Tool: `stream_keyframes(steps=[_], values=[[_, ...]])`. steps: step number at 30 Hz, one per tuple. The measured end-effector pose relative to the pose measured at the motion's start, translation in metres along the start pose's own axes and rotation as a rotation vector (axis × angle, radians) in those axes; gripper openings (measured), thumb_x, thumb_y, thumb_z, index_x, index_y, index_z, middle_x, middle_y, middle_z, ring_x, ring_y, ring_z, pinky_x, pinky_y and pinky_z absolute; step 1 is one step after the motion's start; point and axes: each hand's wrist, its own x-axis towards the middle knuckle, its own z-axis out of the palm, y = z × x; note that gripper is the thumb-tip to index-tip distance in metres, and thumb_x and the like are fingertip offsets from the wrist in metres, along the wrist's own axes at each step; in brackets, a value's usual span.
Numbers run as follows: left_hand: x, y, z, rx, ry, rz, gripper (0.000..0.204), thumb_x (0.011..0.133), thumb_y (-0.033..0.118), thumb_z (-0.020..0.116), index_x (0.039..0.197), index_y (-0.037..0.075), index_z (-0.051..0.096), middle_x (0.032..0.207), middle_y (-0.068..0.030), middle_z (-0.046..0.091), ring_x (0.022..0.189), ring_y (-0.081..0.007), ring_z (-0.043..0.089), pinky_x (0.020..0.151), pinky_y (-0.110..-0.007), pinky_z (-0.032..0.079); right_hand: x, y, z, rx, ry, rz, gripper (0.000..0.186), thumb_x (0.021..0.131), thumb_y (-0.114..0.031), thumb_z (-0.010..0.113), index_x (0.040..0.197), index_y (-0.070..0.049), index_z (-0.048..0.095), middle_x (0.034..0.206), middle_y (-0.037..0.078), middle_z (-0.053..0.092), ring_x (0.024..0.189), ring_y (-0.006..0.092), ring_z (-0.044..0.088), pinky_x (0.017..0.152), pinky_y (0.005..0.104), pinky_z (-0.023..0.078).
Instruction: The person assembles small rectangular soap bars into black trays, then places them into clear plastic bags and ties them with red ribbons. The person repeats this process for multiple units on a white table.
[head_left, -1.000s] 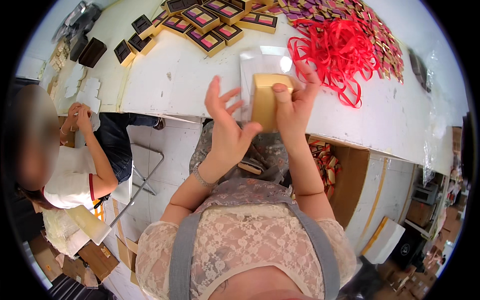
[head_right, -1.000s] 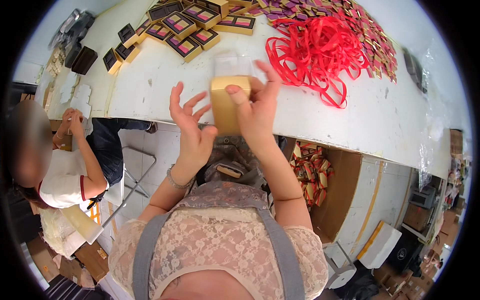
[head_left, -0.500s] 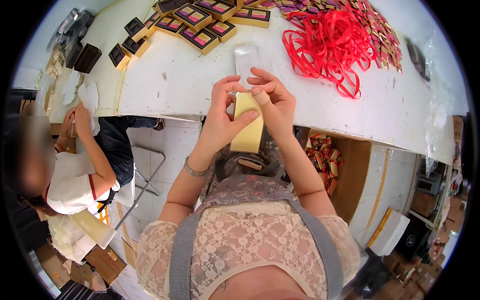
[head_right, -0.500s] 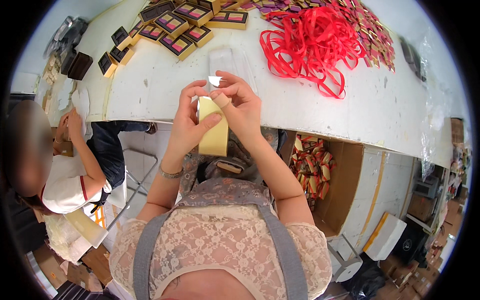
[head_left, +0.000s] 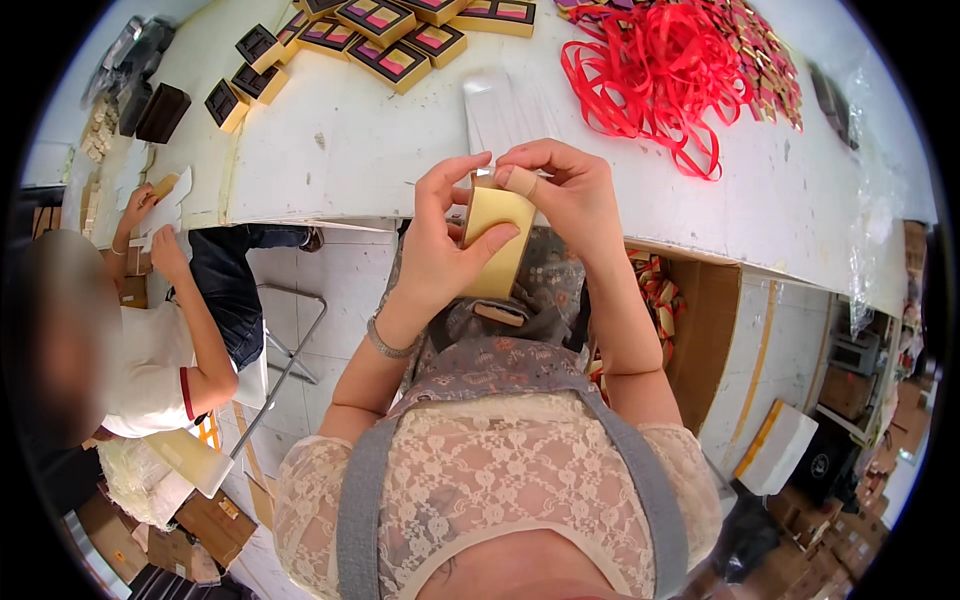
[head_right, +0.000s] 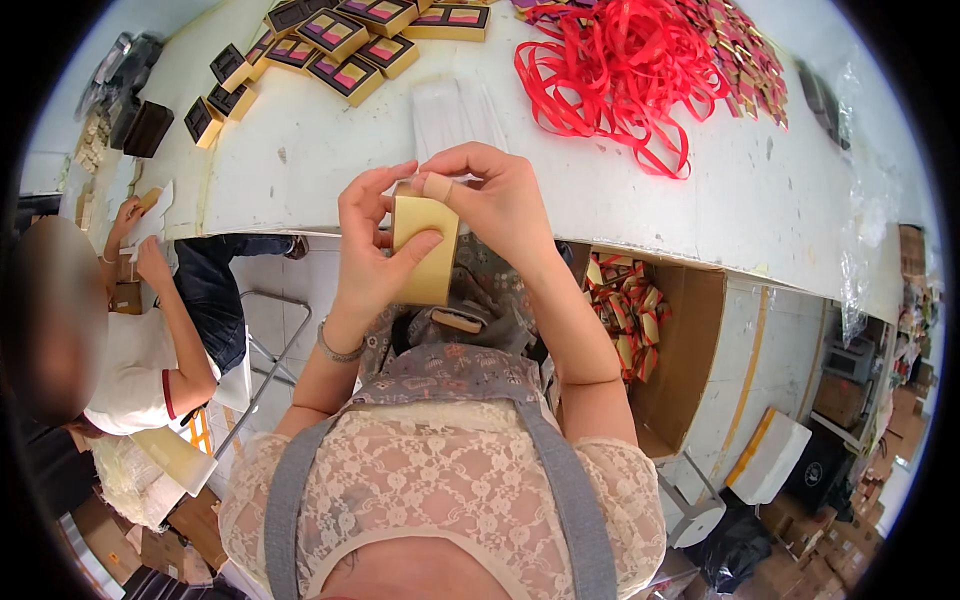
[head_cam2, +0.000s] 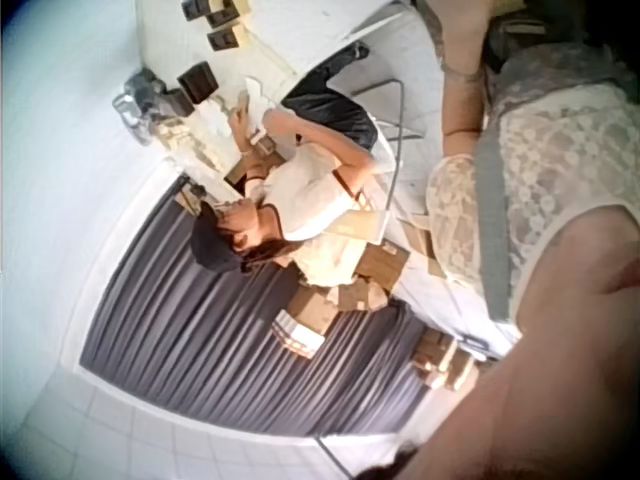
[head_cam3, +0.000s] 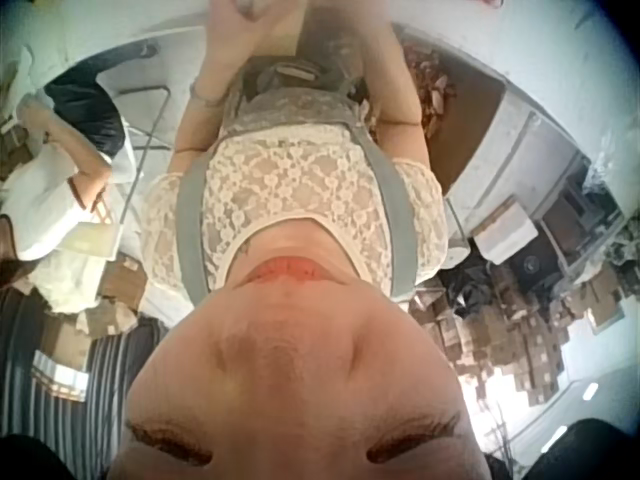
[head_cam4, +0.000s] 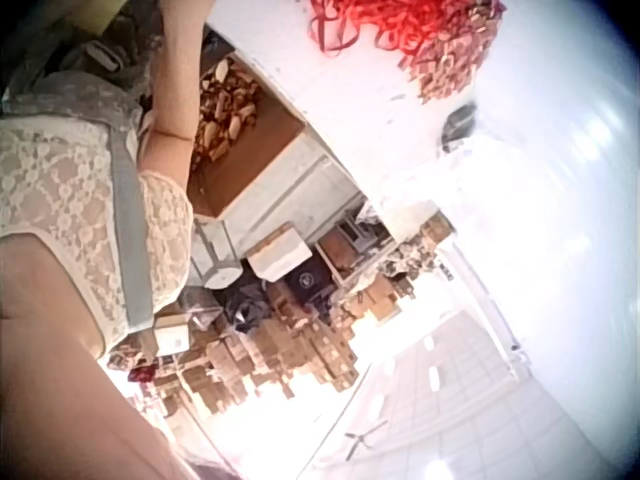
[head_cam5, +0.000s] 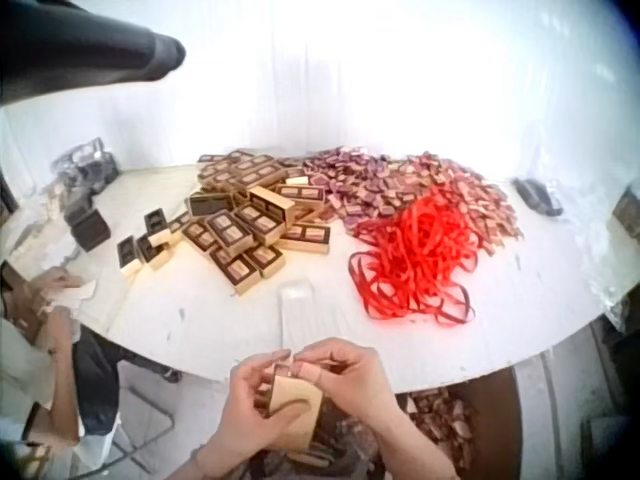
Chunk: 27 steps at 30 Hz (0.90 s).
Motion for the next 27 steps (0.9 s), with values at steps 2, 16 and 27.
stream_keyframes(steps=[2, 16, 27], values=[[0.001, -0.004, -0.004, 0.112, -0.032, 0.048, 0.050, 0.077, 0.009, 0.076, 0.121, 0.010, 0.052, 0.135, -0.0081, 0.049, 0.097, -0.0151, 0.059, 0.069, -0.027, 0.054, -0.003, -0.001, -0.001, -0.016, -0.040, -0.053, 0.015, 0.086, -0.008, 0.070, 0.098, -0.001, 0.070, 0.108, 0.010, 0.067, 0.096, 0.0136, 0.063, 0.080, 0.0275, 0.053], [0.010, 0.019, 0.015, 0.152, 0.107, 0.038, 0.063, 0.093, 0.039, 0.058, 0.140, 0.003, 0.037, 0.140, -0.0168, 0.044, 0.122, -0.0264, 0.053, 0.093, -0.033, 0.047, -0.051, -0.014, -0.022, -0.586, -0.027, -0.926, 0.020, 0.081, 0.000, 0.070, 0.100, 0.000, 0.069, 0.114, 0.014, 0.066, 0.108, 0.0328, 0.062, 0.091, 0.0382, 0.052], [0.018, -0.004, -0.020, -0.796, -0.088, -0.569, 0.042, 0.094, 0.025, 0.054, 0.126, 0.000, 0.049, 0.105, -0.0152, 0.064, 0.094, -0.0268, 0.067, 0.084, -0.038, 0.056, 0.019, 0.024, -0.181, -1.554, 0.428, -0.502, 0.015, 0.076, -0.017, 0.073, 0.089, -0.010, 0.072, 0.088, 0.005, 0.070, 0.082, 0.0233, 0.061, 0.078, 0.0369, 0.049]])
